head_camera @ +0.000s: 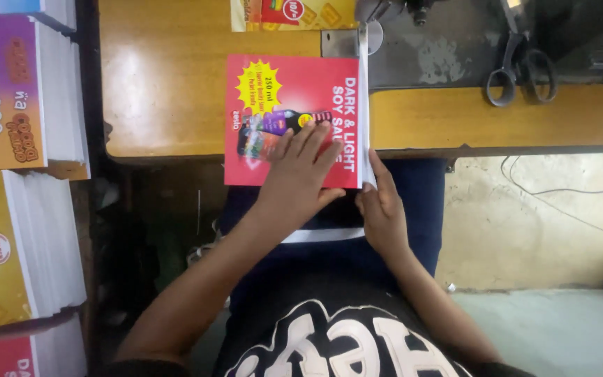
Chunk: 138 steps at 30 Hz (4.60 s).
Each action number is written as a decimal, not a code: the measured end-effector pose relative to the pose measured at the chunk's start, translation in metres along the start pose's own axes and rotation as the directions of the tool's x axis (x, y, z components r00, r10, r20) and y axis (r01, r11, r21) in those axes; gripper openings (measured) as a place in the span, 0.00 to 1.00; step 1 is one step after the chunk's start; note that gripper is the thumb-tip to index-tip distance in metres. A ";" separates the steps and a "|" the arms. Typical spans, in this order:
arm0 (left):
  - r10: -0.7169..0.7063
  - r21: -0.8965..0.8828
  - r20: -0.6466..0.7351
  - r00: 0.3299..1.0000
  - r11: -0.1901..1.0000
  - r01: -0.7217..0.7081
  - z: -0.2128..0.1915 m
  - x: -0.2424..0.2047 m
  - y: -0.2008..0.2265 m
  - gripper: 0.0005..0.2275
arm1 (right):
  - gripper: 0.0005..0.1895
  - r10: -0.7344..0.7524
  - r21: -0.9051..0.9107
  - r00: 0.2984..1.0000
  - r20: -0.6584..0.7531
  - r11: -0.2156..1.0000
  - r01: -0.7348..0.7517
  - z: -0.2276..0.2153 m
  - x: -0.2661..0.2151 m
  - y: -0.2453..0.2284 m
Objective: The person sews a white strip of material onto the edge of various printed paper sheets using a sewing machine. They handle different sheets, including those with soy sauce and snack advertisements, feeding them through the machine one by one.
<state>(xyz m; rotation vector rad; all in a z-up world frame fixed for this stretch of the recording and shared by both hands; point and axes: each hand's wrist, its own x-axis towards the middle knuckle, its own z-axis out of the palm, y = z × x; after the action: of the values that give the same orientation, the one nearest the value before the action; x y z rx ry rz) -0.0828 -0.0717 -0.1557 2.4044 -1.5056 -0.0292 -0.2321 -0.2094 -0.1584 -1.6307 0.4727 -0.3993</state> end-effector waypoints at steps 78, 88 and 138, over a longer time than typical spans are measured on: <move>0.271 0.014 -0.181 0.945 0.962 -0.273 0.036 0.101 -0.039 0.19 | 0.27 -0.255 -0.769 0.966 0.051 0.607 0.201 -0.017 0.026 -0.013; 0.321 0.099 -0.181 0.929 0.946 -0.308 0.032 0.076 -0.026 0.10 | 0.26 -0.238 -0.788 0.969 0.074 0.582 0.203 -0.019 0.018 -0.016; 0.299 0.009 -0.146 0.943 0.954 -0.301 0.032 0.132 -0.075 0.11 | 0.25 0.019 -0.864 0.999 0.029 0.504 0.016 -0.014 0.104 -0.024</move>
<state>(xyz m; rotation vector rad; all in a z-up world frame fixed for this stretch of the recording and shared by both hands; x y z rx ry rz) 0.0369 -0.1660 -0.1877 2.0898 -1.7745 0.1984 -0.1488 -0.2740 -0.1350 -2.6318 0.7155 -0.0990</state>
